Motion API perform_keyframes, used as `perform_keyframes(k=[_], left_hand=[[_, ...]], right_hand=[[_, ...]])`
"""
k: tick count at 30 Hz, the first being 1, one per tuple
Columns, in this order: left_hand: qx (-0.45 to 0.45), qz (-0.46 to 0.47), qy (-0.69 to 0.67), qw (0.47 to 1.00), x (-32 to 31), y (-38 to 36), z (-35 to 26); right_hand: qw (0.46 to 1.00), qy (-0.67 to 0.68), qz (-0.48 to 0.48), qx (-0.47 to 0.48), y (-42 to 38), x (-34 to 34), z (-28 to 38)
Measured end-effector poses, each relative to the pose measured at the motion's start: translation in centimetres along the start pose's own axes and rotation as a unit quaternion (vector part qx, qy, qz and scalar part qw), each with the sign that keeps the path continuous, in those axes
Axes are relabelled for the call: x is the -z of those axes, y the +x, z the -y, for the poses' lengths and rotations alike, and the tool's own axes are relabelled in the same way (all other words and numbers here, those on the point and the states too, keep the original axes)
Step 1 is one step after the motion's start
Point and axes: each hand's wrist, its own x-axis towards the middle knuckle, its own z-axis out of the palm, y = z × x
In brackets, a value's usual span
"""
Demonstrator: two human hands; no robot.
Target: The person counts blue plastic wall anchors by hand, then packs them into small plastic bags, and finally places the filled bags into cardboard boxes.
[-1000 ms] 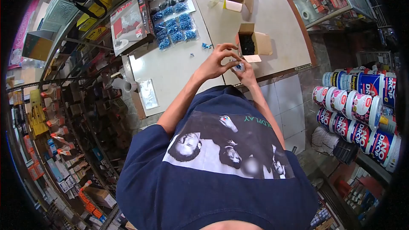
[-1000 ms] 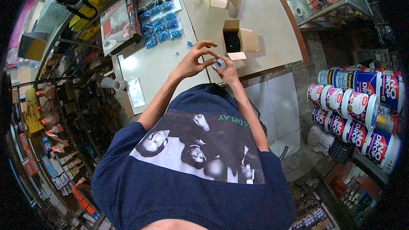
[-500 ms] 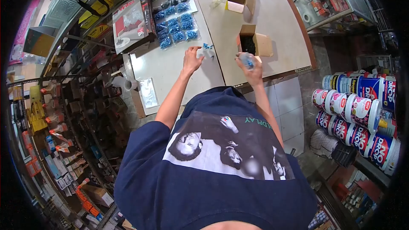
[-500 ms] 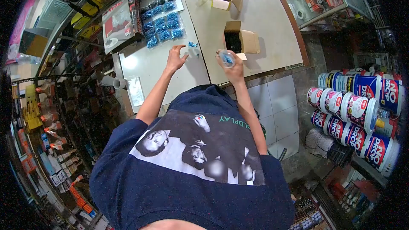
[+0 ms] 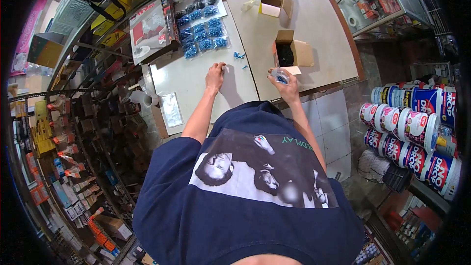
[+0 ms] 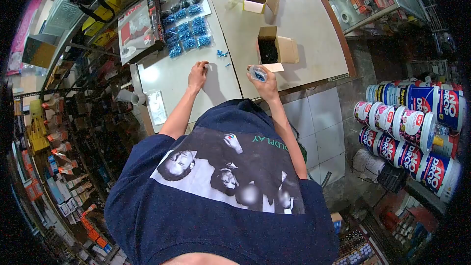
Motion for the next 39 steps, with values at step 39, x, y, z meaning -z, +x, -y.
perform_keyframes(k=[39], left_hand=[[-0.058,0.071,0.024,0.995,-4.2,2.4,-5.8]], right_hand=[[0.994,-0.090,-0.033,-0.052,-1.8,1.0,-0.3]])
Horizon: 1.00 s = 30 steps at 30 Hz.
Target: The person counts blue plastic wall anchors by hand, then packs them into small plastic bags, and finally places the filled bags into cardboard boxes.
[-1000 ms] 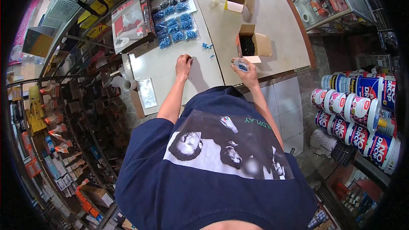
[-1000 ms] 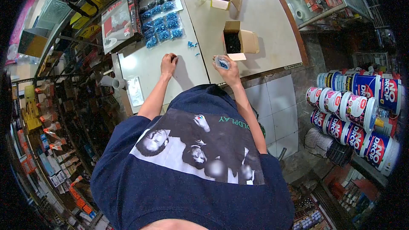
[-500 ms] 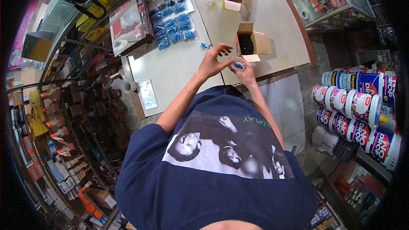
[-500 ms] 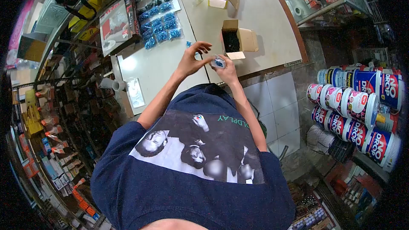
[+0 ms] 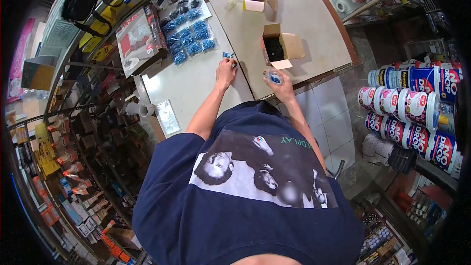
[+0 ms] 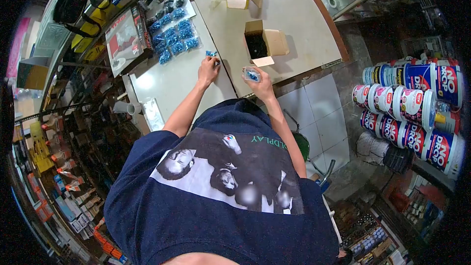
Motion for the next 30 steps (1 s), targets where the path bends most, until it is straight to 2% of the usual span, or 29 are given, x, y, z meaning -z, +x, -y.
perform_keyframes(k=[4,6,8,10,12,14,15,17,18,19,20,22,24,26,28,30], left_hand=[[0.004,-0.020,-0.010,1.000,-0.7,0.0,2.1],[0.080,-0.022,-0.118,0.989,-0.3,-0.1,2.5],[0.092,-0.009,-0.152,0.984,0.8,0.1,2.4],[0.031,-0.020,-0.202,0.979,2.6,0.3,1.5],[0.040,-0.027,-0.235,0.971,5.0,0.3,-0.8],[-0.018,-0.032,-0.285,0.958,7.9,0.1,-4.1],[-0.016,-0.035,-0.285,0.958,9.3,-0.1,-5.8],[-0.116,-0.005,-0.291,0.950,11.8,-0.7,-8.9],[-0.114,-0.008,-0.291,0.950,12.5,-1.0,-10.0],[-0.143,0.008,-0.297,0.944,13.1,-1.2,-10.9],[-0.173,0.025,-0.303,0.937,13.5,-1.4,-11.7],[-0.186,0.038,-0.305,0.933,13.6,-1.7,-12.4],[-0.253,0.038,-0.286,0.923,13.4,-1.9,-12.6],[-0.262,0.043,-0.265,0.927,12.7,-1.9,-12.0],[-0.165,0.032,-0.313,0.935,12.3,-2.0,-11.6],[-0.158,0.022,-0.298,0.941,9.8,-1.1,-8.8]], right_hand=[[1.000,-0.008,-0.001,-0.014,-0.1,0.3,-0.1],[1.000,-0.017,0.002,-0.007,0.1,0.1,-0.2],[1.000,-0.016,0.011,-0.009,0.4,-0.2,-0.2],[1.000,-0.015,0.021,-0.010,0.9,-0.5,-0.2],[0.999,0.005,0.032,0.001,1.3,-1.0,-0.4],[0.999,-0.006,0.047,0.009,1.8,-1.3,-0.7],[0.998,-0.019,0.057,0.017,2.1,-1.5,-1.0],[0.998,-0.004,0.063,0.011,2.7,-1.9,-2.2],[0.998,0.012,0.065,0.002,2.9,-2.1,-2.6],[0.998,-0.047,0.050,-0.002,2.7,-2.1,-0.9],[0.998,-0.047,0.052,-0.001,2.8,-2.2,-0.9],[0.991,0.073,0.109,0.023,3.2,-2.0,-1.5],[0.993,0.029,0.112,0.010,3.3,-1.6,-1.9],[0.993,-0.014,0.114,-0.003,3.3,-1.6,-2.3],[0.997,0.033,0.066,0.029,3.0,-1.8,-2.2],[0.998,-0.001,0.064,0.010,2.5,-1.5,-0.8]])
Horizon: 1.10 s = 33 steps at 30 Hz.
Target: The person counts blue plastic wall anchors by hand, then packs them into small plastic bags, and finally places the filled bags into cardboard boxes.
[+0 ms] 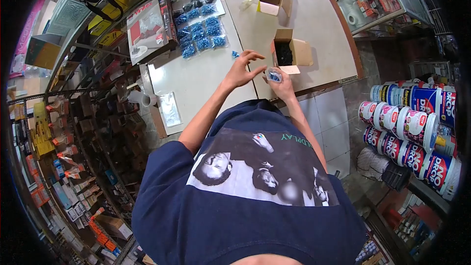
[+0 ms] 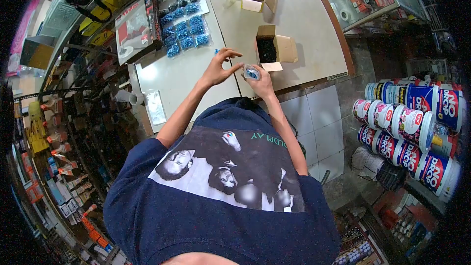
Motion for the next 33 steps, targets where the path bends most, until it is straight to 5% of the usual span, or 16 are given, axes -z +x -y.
perform_keyframes(k=[2,6,9,15,31,33], left_hand=[[0.118,-0.015,0.065,0.991,-0.2,0.0,4.1],[0.096,-0.069,0.203,0.972,-0.7,-0.6,12.2],[0.179,-0.074,0.277,0.941,-0.6,-0.3,13.7],[0.157,-0.043,0.334,0.928,-0.1,-0.4,15.1],[0.267,-0.095,0.164,0.945,2.6,-7.1,12.1],[0.209,-0.141,0.189,0.949,2.8,-7.2,11.3]], right_hand=[[0.999,-0.033,0.000,-0.020,-0.3,0.3,0.6],[1.000,-0.013,0.000,-0.003,-0.7,0.8,1.8],[0.997,0.052,-0.048,0.038,-1.5,1.1,7.4],[0.996,0.047,-0.040,0.062,-1.3,1.7,4.7],[1.000,-0.018,0.012,0.006,-0.8,-0.1,1.7],[0.999,-0.024,0.024,0.004,-0.4,-0.4,1.5]])
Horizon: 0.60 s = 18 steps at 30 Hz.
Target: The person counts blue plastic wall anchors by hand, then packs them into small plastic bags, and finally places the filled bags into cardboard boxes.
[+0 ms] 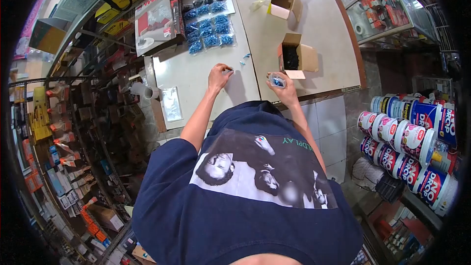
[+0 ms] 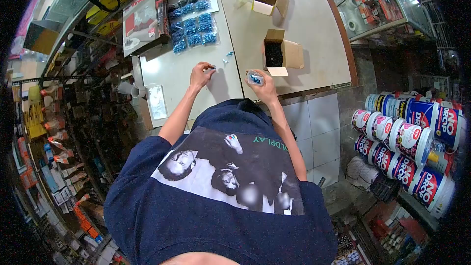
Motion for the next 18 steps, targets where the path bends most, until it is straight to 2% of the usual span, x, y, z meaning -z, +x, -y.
perform_keyframes(k=[2,5,7,9,10,11,13,15,17,18], left_hand=[[-0.023,-0.017,-0.041,0.999,0.4,0.3,-1.4],[-0.067,-0.025,-0.117,0.991,3.0,0.6,-7.8],[-0.153,0.014,-0.164,0.974,4.3,0.2,-11.8],[-0.181,0.040,-0.204,0.961,4.5,-0.1,-14.2],[-0.210,0.067,-0.244,0.945,4.4,-0.2,-15.1],[-0.209,0.067,-0.244,0.945,4.4,-0.3,-15.7],[-0.270,0.085,-0.186,0.941,4.3,-0.4,-16.5],[-0.246,0.091,-0.183,0.947,4.3,-0.4,-16.4],[-0.180,0.067,-0.200,0.961,4.2,0.2,-14.7],[-0.181,0.040,-0.186,0.965,4.0,0.7,-13.5]], right_hand=[[0.999,0.012,0.029,0.006,0.4,-0.2,0.0],[0.999,-0.009,0.045,-0.021,0.9,-0.4,0.3],[0.999,-0.020,0.044,-0.013,1.3,-0.6,-0.3],[0.999,-0.030,0.044,-0.005,1.4,-0.7,-0.6],[0.998,0.013,0.055,-0.015,1.4,-0.7,-0.5],[0.996,0.056,0.066,-0.025,1.3,-0.7,-0.5],[0.998,0.028,0.059,-0.018,1.2,-0.5,-0.6],[0.999,0.001,0.050,-0.012,1.1,-0.4,-0.8],[0.998,-0.051,0.024,0.020,1.2,-0.4,-1.2],[0.998,-0.051,0.021,0.018,1.1,-0.2,-1.4]])
